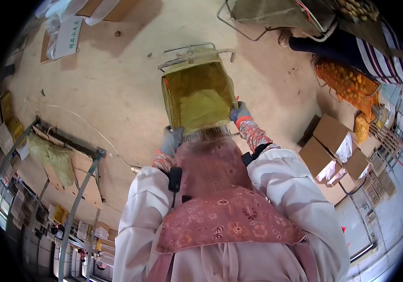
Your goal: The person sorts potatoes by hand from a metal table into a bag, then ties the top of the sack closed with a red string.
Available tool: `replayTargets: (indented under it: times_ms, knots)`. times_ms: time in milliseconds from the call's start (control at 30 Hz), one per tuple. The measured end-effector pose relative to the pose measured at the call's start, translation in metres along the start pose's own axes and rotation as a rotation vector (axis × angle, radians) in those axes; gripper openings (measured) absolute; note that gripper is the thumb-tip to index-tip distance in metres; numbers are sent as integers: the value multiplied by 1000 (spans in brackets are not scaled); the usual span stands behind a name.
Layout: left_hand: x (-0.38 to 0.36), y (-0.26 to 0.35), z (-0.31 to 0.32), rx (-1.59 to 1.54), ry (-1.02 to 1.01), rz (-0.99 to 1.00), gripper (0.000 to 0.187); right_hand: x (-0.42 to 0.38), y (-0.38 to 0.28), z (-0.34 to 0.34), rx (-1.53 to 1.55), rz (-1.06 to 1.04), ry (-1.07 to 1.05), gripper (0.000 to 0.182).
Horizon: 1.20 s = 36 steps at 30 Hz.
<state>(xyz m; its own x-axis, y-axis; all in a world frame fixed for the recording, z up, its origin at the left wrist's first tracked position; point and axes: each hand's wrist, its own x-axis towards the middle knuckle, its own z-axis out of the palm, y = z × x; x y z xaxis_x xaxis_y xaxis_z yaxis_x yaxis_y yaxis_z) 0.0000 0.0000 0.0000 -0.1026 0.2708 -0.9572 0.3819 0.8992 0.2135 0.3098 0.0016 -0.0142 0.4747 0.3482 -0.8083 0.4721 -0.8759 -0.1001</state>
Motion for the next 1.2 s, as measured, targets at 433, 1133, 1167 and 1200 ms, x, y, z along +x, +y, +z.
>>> replayTargets:
  times_ms: [433, 1133, 1167, 1200]
  knots:
    - [0, -120, 11, 0, -393, 453, 45, -16, 71, 32, 258, 35, -263, 55]
    - [-73, -144, -95, -865, 186, 255, 25, -19, 84, 74, 639, -80, -111, 55]
    - [-80, -159, -108, -842, 176, 229, 25, -24, 82, 74, 621, -105, -121, 54]
    - [-81, -174, -119, -808, 188, 179, 24, -28, 82, 72, 613, -124, -128, 53]
